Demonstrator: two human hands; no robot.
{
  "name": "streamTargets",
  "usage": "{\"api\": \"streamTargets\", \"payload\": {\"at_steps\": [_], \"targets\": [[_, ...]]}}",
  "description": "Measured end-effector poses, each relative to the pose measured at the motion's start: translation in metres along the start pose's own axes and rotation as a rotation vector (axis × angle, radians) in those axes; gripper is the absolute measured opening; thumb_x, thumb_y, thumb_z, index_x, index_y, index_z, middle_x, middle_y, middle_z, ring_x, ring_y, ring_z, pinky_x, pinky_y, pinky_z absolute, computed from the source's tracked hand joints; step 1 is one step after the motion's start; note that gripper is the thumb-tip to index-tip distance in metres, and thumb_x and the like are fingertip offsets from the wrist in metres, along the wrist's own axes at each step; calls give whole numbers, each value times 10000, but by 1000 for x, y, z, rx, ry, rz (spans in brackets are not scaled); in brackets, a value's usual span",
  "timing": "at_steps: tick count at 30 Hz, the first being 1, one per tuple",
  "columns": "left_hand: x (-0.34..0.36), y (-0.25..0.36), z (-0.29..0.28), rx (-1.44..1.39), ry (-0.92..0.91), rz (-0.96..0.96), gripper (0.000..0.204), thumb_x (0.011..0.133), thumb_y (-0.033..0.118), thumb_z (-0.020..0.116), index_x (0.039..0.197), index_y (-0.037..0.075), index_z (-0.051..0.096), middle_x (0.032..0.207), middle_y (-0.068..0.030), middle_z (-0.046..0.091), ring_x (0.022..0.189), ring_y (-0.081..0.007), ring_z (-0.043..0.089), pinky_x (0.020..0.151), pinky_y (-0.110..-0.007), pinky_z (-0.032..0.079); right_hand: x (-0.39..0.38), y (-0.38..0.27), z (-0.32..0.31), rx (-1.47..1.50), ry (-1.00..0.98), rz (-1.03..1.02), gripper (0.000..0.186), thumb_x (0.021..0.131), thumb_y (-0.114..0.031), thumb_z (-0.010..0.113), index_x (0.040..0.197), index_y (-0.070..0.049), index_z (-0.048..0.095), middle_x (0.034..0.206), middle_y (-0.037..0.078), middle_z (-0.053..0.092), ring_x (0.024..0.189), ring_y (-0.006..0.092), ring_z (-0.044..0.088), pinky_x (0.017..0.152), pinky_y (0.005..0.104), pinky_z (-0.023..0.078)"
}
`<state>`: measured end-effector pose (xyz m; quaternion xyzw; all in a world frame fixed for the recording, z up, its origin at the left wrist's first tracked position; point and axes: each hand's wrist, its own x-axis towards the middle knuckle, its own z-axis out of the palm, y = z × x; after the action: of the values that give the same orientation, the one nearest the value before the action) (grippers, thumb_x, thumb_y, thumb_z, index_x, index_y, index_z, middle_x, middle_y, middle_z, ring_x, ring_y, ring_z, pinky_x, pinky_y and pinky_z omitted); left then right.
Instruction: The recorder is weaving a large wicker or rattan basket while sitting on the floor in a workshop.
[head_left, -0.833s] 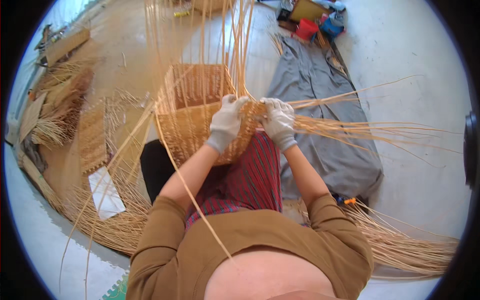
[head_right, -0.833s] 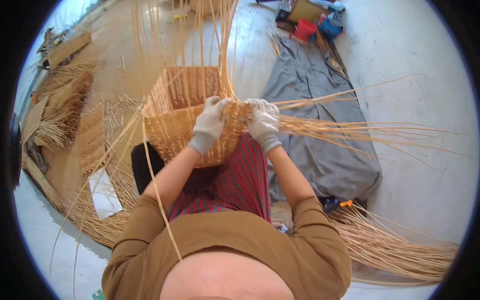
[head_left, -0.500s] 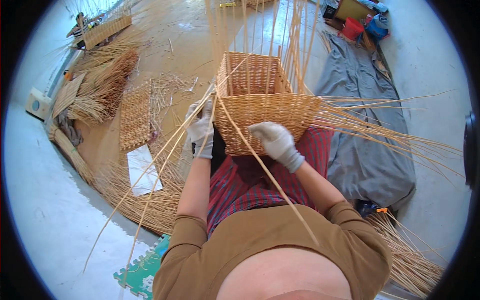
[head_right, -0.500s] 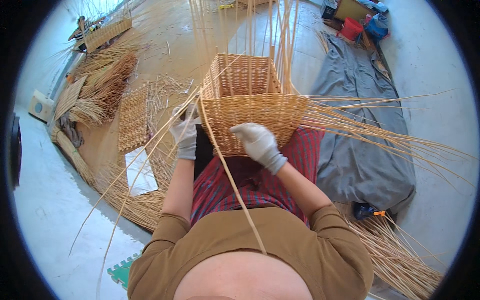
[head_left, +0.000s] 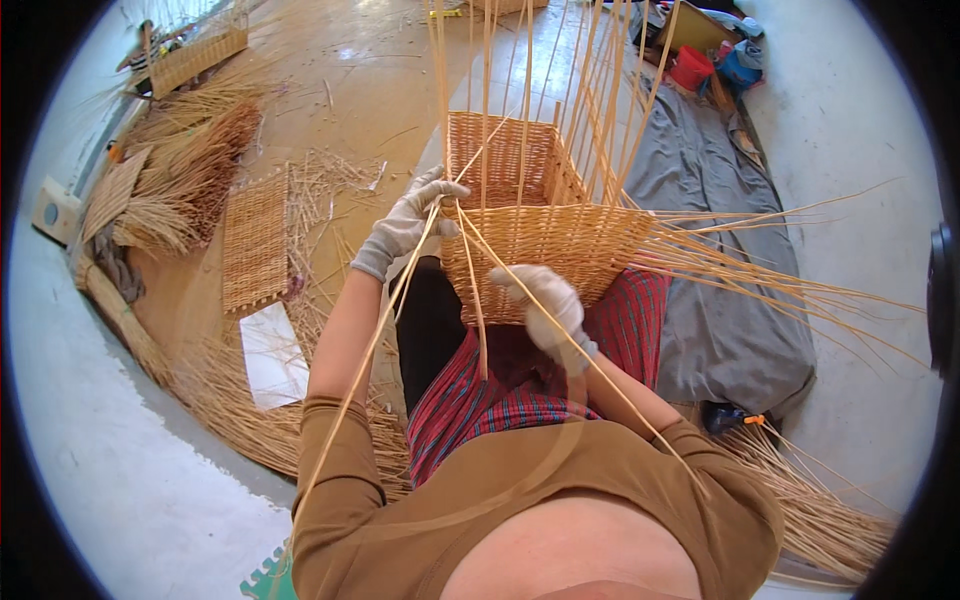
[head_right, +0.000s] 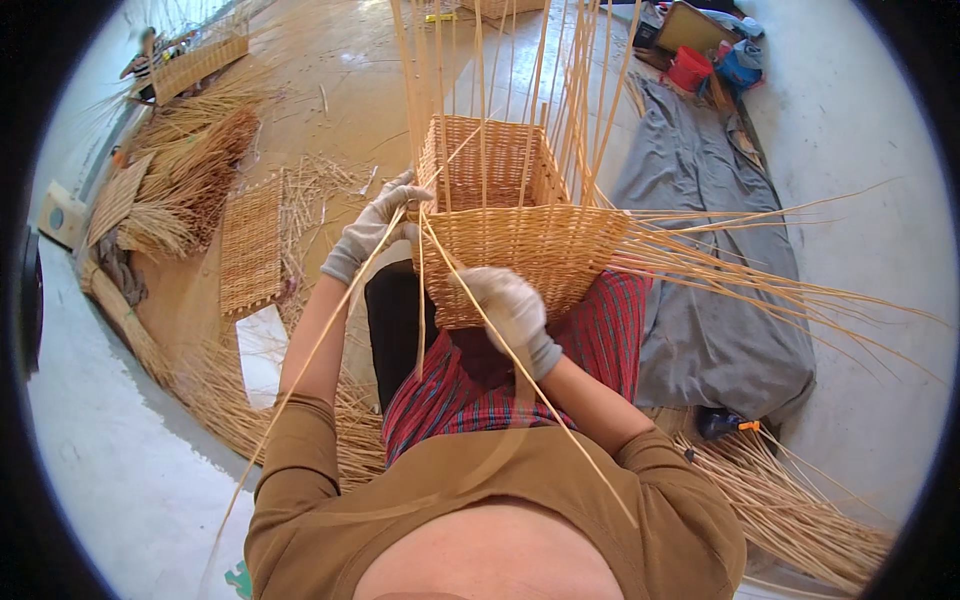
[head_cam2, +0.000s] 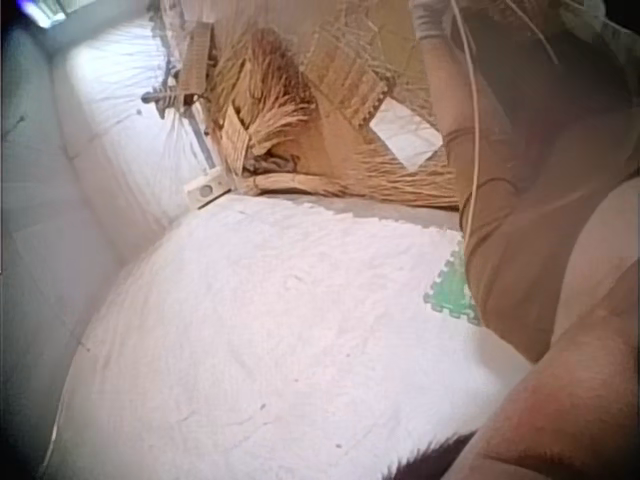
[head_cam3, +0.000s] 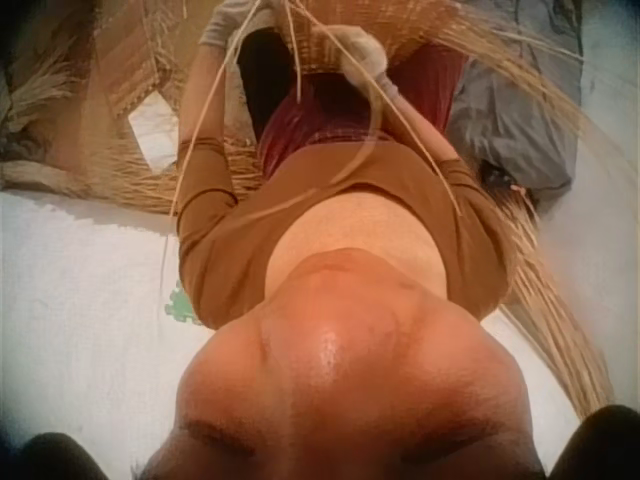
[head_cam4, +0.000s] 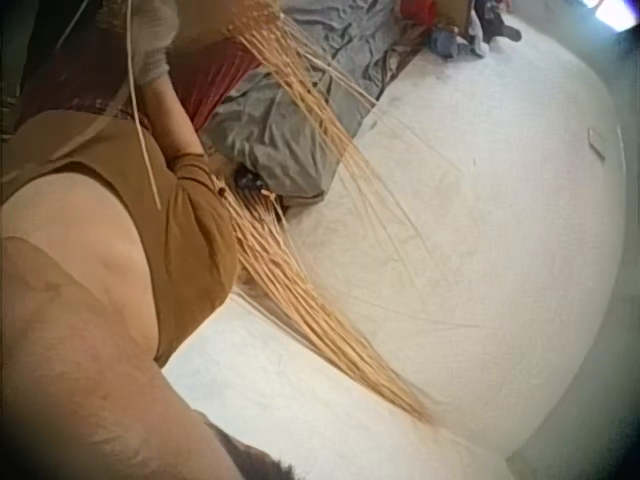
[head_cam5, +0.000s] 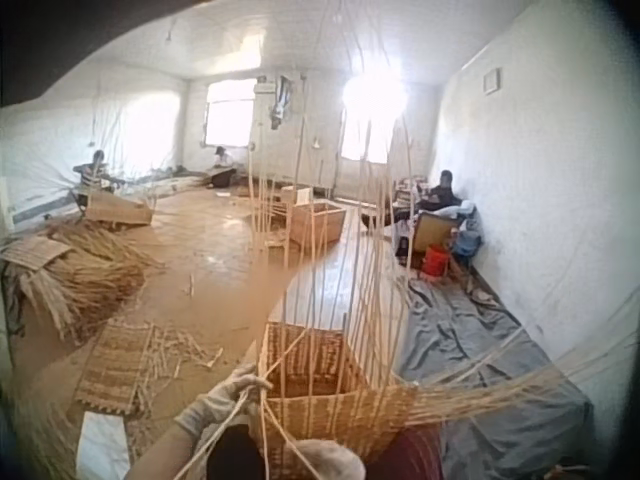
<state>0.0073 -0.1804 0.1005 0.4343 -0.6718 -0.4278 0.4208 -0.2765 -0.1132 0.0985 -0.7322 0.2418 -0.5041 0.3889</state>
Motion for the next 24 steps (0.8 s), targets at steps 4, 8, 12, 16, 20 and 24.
{"api": "streamTargets", "payload": {"at_steps": [4, 8, 12, 16, 20, 24], "targets": [[9, -8, 39, 71, 226, 60, 358, 755, 153, 894, 1055, 156, 698, 1586, -194, 358, 1526, -321, 254, 1200, -419, 313, 35, 36, -43, 179, 290, 533, 187, 989, -82, 640, 1140, -13, 727, 1034, 63, 736, 902, 113, 656, 726, 233, 516], [12, -15, 72, 130, 569, 150, 203, 840, 55, 810, 980, 125, 681, 1421, -146, 535, 1400, -278, 454, 1101, -374, 437, 123, 14, -11, -365, 276, -245, 338, 969, -62, 655, 1307, -51, 663, 1201, 146, 692, 975, 185, 705, 704, 276, 565], [17, -18, 89, -624, 625, 94, 112, 926, -9, 705, 991, 71, 662, 1079, -30, 600, 837, -79, 620, 786, -225, 546, 198, -9, 18, -1073, -63, -29, 642, 944, -15, 628, 1540, -127, 414, 1202, 177, 705, 1081, 254, 712, 808, 296, 604], [21, -45, 83, -666, 674, 171, 128, 938, -40, 662, 1023, 56, 657, 1168, -46, 598, 850, -90, 622, 737, -235, 550, 126, 35, -38, 177, 271, -217, 605, 1017, -117, 607, 1557, -144, 334, 1115, 124, 702, 870, 223, 718, 601, 303, 565], [12, -46, 104, -781, 878, 194, 205, 964, -13, 632, 1164, 16, 602, 1262, -103, 571, 918, -116, 623, 776, -272, 544, 32, 53, -93, 161, 381, 400, 303, 1004, -142, 651, 1299, -97, 602, 983, 58, 710, 682, 118, 627, 587, 256, 524], [-27, -63, 139, -247, 1036, 117, 299, 981, 46, 609, 1258, -42, 542, 1279, -219, 612, 1157, -291, 616, 1012, -375, 487, 33, 74, -125, 199, 382, 456, 98, 960, -134, 719, 1042, -81, 731, 925, 21, 712, 680, 89, 623, 571, 229, 497]]}}
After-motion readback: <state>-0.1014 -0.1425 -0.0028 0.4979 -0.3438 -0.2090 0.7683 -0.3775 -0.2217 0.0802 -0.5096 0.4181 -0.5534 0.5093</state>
